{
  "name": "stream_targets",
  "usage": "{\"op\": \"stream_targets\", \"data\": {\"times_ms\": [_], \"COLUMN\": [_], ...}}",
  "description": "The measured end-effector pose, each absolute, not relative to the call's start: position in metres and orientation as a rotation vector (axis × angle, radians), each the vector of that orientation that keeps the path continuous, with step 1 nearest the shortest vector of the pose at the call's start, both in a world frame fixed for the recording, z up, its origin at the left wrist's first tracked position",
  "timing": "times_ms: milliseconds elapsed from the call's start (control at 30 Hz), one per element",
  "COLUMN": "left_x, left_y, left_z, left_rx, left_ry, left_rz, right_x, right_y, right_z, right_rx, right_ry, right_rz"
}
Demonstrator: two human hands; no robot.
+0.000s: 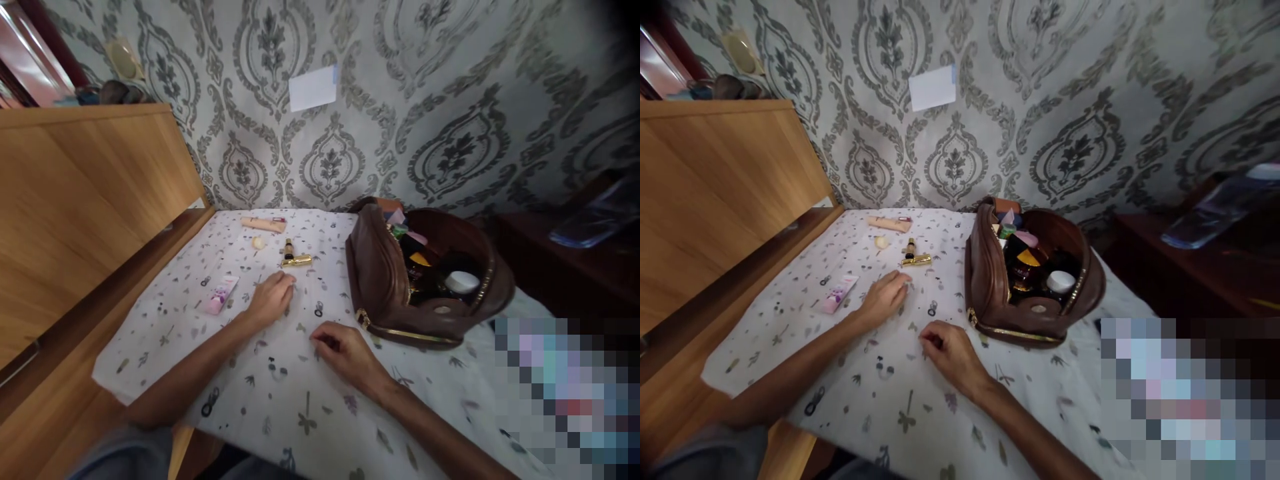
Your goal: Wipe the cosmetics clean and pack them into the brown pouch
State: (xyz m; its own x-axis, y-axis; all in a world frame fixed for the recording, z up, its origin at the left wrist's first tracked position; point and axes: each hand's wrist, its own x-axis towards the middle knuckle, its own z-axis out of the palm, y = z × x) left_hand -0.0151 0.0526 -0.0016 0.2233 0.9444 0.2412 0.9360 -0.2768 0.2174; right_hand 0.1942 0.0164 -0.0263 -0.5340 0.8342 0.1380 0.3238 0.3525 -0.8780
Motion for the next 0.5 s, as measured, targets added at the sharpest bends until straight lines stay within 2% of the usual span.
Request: {"op": "stream_targets", "data": {"times_ms": [200,500], "left_x": [-0.003,0.004], "left_y": [0.103,0.112], "left_z": [0.009,0.004], "left_rx": [2.444,2.544], "left_ry": [1.958,1.959], "left_rz": [0.430,0.289], "right_x": [0.180,0.179], "right_y": [0.022,0.027], "right_z": [-0.025,-0.035], "right_rx": [-1.062,-1.032], "right_ry": [-1.843,-1.667], "right_rz": [1.273,0.932]}}
